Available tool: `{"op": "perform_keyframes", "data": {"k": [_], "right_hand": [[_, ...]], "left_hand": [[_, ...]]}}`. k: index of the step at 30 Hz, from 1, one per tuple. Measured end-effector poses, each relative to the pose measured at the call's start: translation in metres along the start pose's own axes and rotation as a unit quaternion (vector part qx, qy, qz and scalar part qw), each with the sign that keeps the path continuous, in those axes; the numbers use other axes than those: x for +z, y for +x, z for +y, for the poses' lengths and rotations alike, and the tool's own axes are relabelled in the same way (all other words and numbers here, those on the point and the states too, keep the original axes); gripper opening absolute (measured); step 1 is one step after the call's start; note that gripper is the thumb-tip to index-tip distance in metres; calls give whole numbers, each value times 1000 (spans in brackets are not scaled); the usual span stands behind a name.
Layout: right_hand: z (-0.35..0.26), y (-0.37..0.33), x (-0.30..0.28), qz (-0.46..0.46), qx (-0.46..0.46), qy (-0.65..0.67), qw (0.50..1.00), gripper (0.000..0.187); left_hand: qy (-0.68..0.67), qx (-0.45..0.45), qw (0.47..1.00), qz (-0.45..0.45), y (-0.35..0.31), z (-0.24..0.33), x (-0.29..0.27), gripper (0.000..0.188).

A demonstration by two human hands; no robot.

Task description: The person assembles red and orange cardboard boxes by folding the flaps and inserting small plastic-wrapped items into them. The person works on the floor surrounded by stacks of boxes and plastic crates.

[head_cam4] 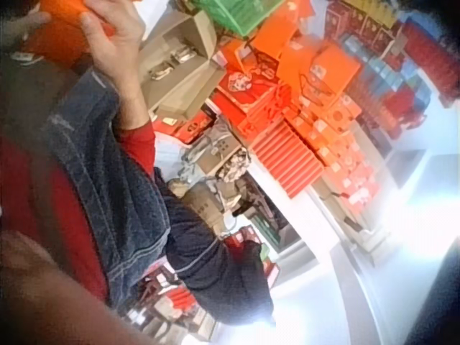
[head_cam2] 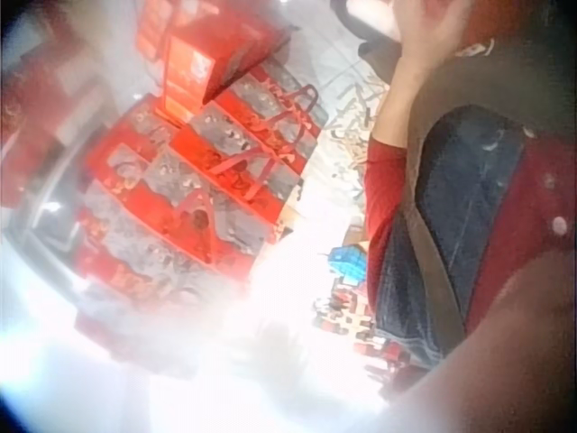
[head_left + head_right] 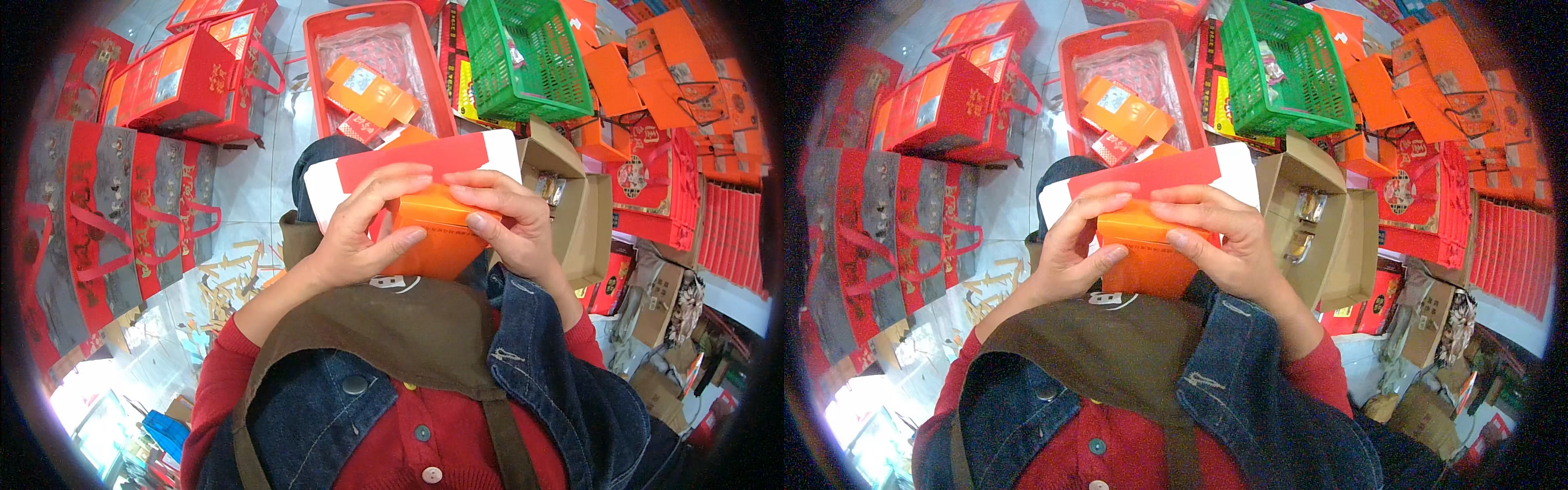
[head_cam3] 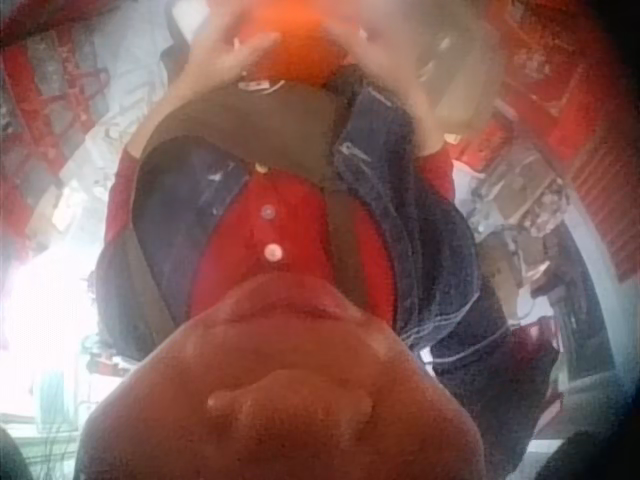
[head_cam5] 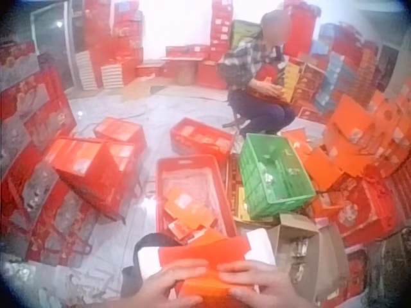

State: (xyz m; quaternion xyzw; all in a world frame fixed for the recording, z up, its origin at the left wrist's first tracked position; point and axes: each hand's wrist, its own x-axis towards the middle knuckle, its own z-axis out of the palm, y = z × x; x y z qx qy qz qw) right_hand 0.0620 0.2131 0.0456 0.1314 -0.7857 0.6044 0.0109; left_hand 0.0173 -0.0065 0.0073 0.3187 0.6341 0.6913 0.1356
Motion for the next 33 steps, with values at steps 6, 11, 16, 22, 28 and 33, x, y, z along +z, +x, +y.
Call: {"op": "perform_keyframes", "data": {"k": [6,11,16,22,28,33], "right_hand": [[2,-5,2,9,-10,13,1000,27],[1,-4,-1,12,-31,-26,999,27],[-1,-2,0,-2,-51,-39,998,28],[-17,18,-8,-68,-39,-67,995,31],[-11,24,-7,-107,-41,-57,992,28],[-12,23,-7,-116,-38,-38,992,29]], "left_hand": [[17,5,1000,-5,-5,-3,1,57],[3,30,999,-15,-5,-4,4,66],[-56,51,997,2,-6,-5,8,69],[6,60,998,-21,-8,-5,3,62],[-6,44,999,-13,-11,-7,2,56],[-47,41,998,-1,-12,-9,4,51]]}}
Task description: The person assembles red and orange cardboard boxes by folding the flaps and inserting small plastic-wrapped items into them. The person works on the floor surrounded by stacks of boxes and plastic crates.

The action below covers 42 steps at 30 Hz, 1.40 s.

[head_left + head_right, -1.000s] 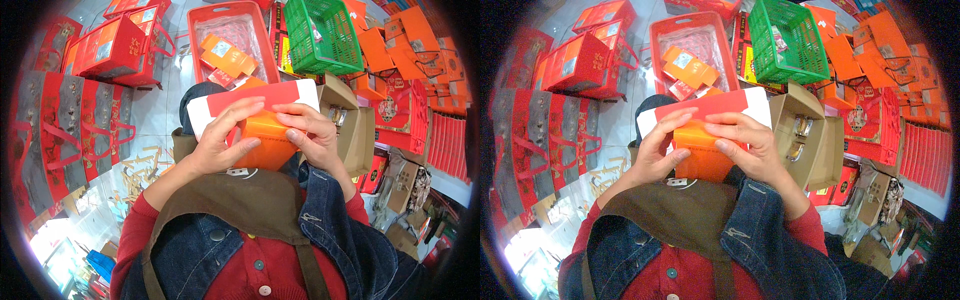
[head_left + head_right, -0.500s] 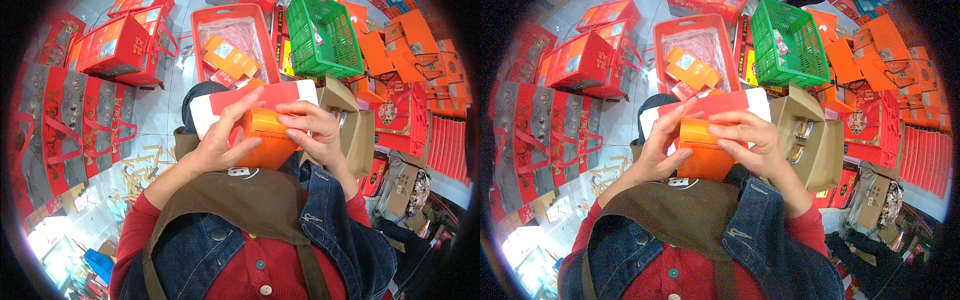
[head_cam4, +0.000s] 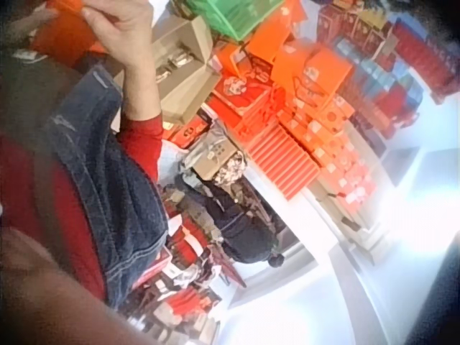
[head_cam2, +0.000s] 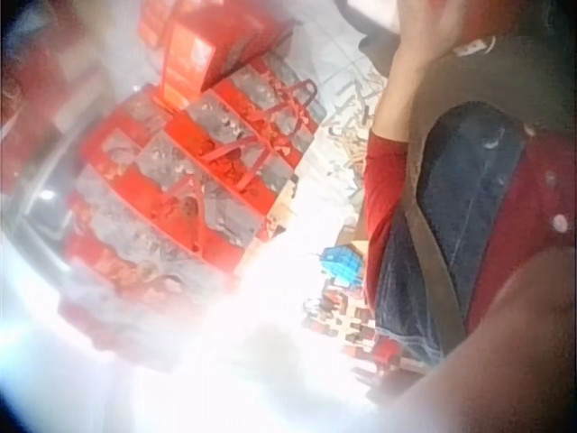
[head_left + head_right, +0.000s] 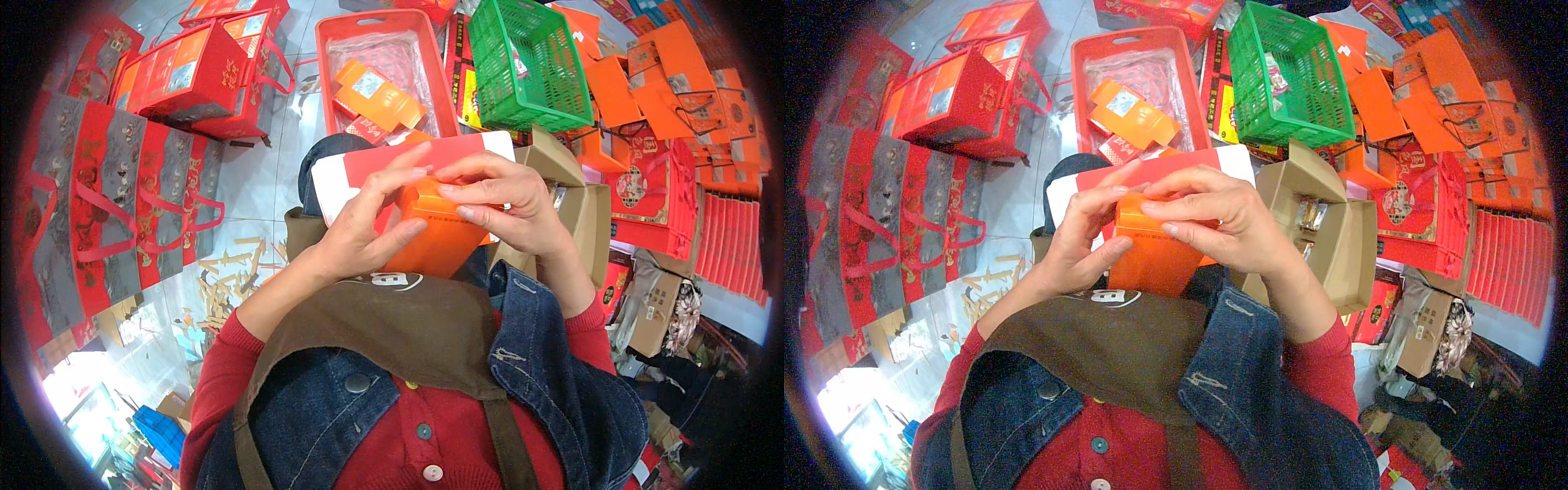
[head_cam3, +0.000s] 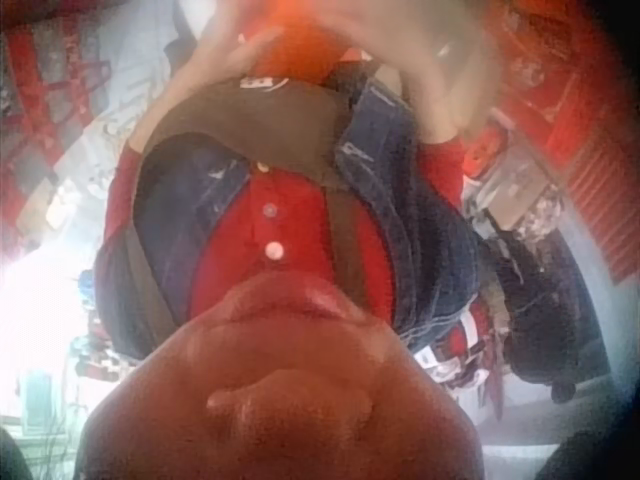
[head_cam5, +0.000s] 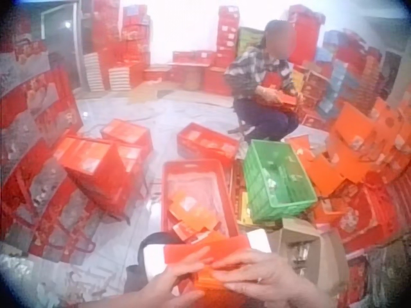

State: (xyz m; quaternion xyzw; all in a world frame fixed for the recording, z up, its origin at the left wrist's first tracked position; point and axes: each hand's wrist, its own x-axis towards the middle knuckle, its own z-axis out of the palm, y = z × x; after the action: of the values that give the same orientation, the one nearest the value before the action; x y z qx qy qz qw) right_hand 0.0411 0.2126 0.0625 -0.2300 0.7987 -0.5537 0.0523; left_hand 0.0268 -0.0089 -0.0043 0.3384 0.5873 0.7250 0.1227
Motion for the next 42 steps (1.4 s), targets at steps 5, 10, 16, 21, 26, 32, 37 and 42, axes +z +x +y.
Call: {"op": "perform_keyframes", "data": {"k": [5,10,16,21,26,32,37,42], "right_hand": [[6,-3,-1,0,-2,18,1000,28],[10,-2,2,-3,-31,7,999,28],[14,-8,10,31,-40,-24,998,28],[16,-10,8,18,-39,-29,999,29],[20,-20,25,88,9,38,995,33],[28,-28,21,120,30,77,989,36],[39,-37,32,159,45,104,981,32],[41,-27,29,157,13,60,986,25]], "left_hand": [[28,-29,999,-17,-2,2,-3,49],[47,23,999,-5,0,0,-3,42],[31,11,999,-1,0,-2,-2,36],[61,-4,997,-46,3,3,-5,32],[60,-28,997,-50,5,-1,-8,29],[58,-52,996,-50,4,0,-9,29],[76,-23,997,-11,2,-13,-9,32],[32,-44,998,-15,1,-18,-7,31]]}}
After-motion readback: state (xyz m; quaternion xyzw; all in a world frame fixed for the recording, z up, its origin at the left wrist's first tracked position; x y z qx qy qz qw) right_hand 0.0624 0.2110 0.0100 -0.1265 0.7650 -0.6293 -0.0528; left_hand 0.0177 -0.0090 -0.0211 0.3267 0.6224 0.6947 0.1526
